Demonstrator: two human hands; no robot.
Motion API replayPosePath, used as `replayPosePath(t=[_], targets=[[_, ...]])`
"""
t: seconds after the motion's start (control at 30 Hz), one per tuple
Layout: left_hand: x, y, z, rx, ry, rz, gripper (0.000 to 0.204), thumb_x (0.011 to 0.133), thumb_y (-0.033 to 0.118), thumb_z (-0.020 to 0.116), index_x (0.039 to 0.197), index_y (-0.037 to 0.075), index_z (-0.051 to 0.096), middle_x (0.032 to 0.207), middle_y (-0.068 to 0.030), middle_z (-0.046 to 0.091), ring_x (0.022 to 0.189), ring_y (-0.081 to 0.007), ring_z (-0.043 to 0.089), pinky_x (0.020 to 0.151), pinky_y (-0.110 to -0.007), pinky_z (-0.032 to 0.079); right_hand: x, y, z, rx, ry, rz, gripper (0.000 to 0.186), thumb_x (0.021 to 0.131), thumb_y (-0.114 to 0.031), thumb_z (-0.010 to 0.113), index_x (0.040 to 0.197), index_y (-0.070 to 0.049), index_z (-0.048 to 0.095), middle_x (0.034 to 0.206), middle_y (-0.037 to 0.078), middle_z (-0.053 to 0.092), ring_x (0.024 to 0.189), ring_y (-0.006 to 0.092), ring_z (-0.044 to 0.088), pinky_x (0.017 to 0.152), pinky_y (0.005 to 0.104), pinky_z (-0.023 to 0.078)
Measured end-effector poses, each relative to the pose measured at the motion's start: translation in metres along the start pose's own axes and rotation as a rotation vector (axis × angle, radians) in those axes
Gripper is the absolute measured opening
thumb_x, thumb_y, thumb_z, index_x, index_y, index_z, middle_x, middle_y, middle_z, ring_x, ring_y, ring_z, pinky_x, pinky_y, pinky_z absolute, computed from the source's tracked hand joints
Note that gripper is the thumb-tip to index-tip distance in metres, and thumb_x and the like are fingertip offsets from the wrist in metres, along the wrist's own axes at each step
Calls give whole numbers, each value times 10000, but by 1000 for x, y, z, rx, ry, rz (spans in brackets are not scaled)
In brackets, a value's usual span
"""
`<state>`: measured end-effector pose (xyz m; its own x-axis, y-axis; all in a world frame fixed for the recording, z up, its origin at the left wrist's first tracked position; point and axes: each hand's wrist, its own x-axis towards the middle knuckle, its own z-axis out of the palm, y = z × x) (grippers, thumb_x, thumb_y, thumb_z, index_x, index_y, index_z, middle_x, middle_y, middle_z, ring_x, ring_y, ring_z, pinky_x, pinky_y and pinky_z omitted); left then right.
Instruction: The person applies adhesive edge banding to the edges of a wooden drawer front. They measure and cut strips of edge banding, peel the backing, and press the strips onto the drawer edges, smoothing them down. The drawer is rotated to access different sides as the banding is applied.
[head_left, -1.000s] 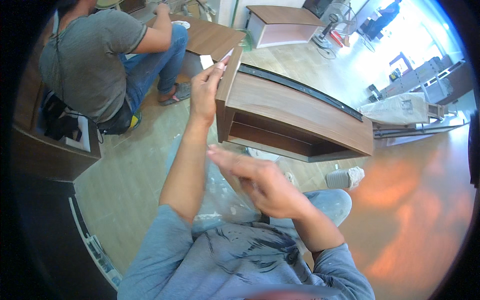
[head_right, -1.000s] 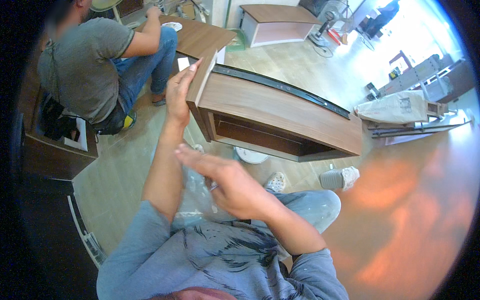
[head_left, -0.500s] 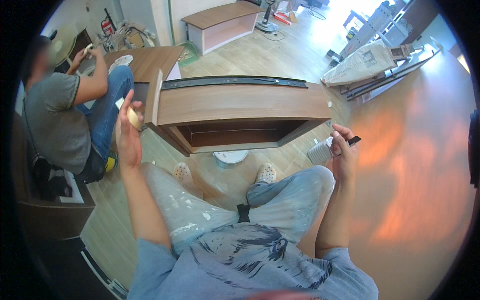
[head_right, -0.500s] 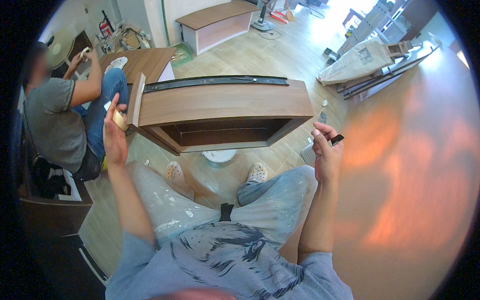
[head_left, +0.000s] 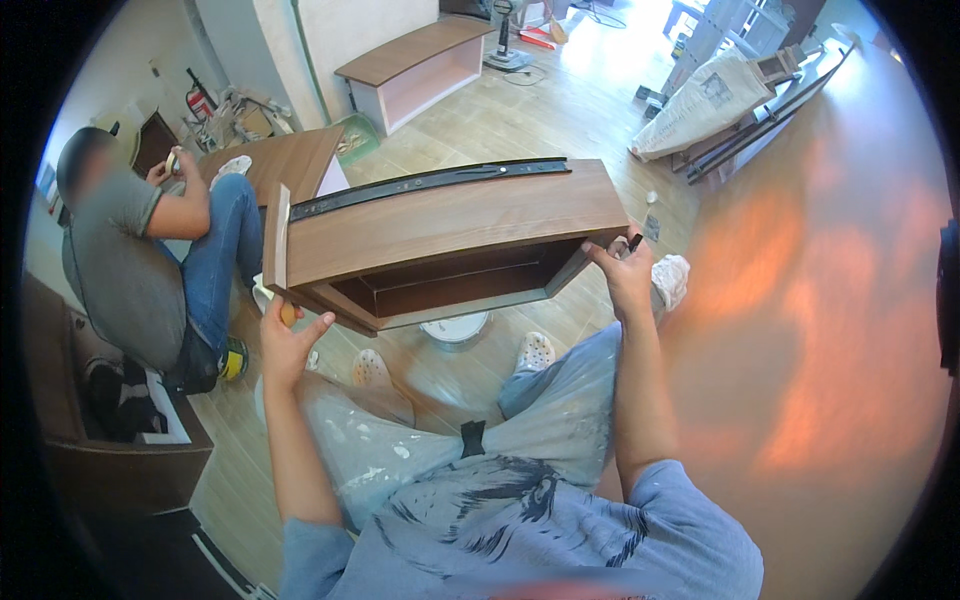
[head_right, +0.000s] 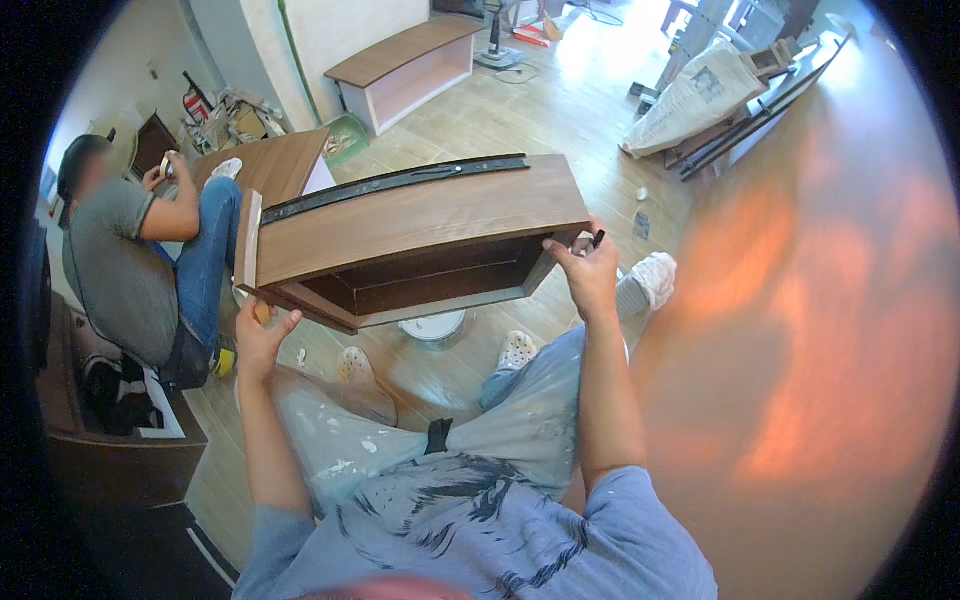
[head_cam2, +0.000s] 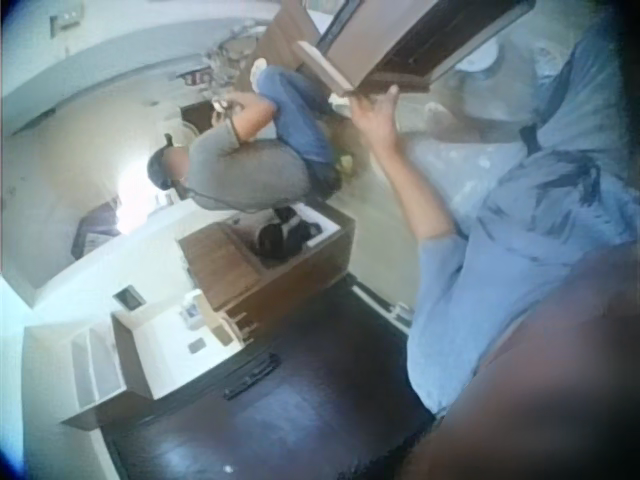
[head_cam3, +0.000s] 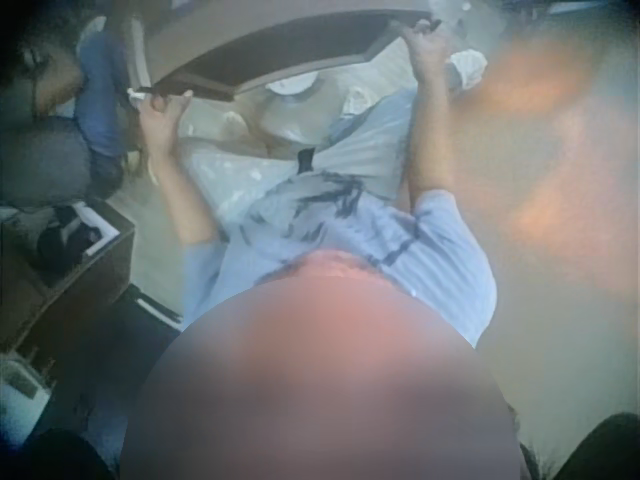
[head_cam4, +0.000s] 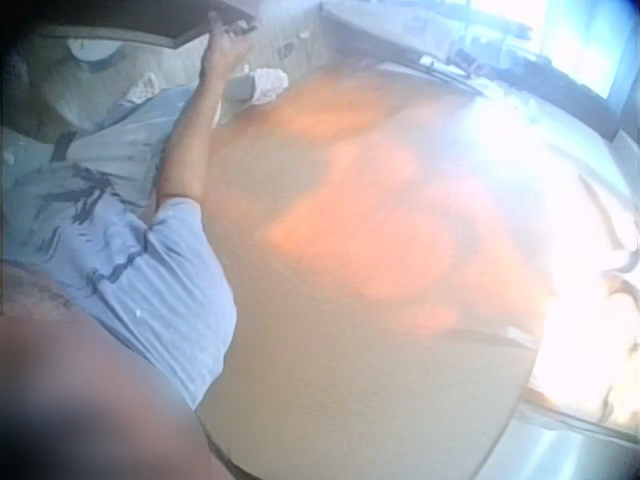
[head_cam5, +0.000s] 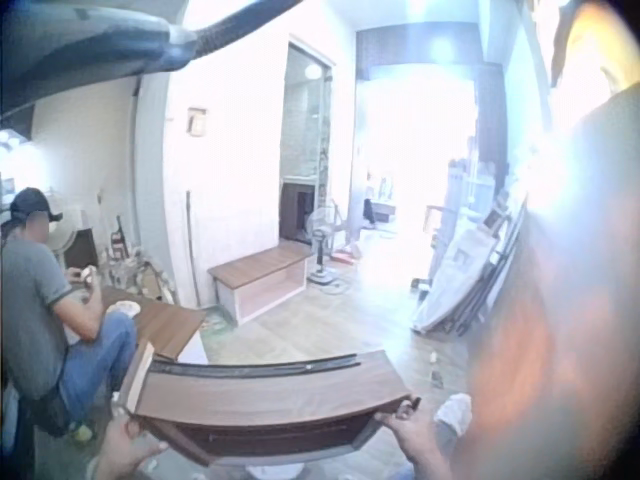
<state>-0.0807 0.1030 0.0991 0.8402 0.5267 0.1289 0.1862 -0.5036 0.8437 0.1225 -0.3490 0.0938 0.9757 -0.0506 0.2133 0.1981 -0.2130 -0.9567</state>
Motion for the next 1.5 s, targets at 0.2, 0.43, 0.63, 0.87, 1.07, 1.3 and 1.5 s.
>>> replayPosePath(t=[0.2,0.43,0.63,0.87,1.07,1.3,1.5], targets=[[0,-16,5,115,15,50,605,756,210,931,1270,23,673,972,-8,614,898,-160,533,842,-311,466,3,20,6,-31,15,111,477,775,-110,883,1211,-20,712,770,-28,641,660,66,508,629,257,429],[5,19,-26,-376,263,302,814,899,228,822,1615,82,463,1372,-32,555,1003,-100,502,965,-255,427,0,33,6,-99,71,102,509,777,-131,893,1231,0,705,745,6,661,647,83,546,606,279,453],[20,47,-34,-151,149,256,744,894,173,829,1566,65,529,1335,-48,576,996,-113,518,935,-265,461,-1,36,8,-94,122,59,502,810,-129,878,1252,28,697,699,-13,622,601,74,506,587,275,434],[11,27,-8,-375,224,94,675,883,108,858,1487,-1,577,1399,-92,633,1276,-180,595,1108,-324,449,-5,37,0,-148,128,36,502,843,-121,872,1292,8,689,750,-27,572,674,65,485,621,263,402],[10,12,1,-294,203,112,624,796,99,924,1357,6,665,1119,-9,708,1027,-118,617,938,-279,487,-19,-1,10,-257,291,-366,755,832,81,769,1539,-58,543,1319,116,638,839,102,576,647,215,467],[3,-1,10,-306,264,16,373,774,113,945,1057,8,726,867,46,581,829,-80,526,754,-249,438,-31,-31,32,-529,191,-601,618,886,151,622,1464,-70,630,1545,176,568,1280,273,646,776,291,568],[2,-4,12,-318,285,76,319,795,108,936,1012,11,723,835,48,550,797,-73,503,730,-238,418,-64,-46,80,-509,17,-703,613,863,165,623,1428,-70,662,1531,193,579,1366,346,610,966,386,589]])
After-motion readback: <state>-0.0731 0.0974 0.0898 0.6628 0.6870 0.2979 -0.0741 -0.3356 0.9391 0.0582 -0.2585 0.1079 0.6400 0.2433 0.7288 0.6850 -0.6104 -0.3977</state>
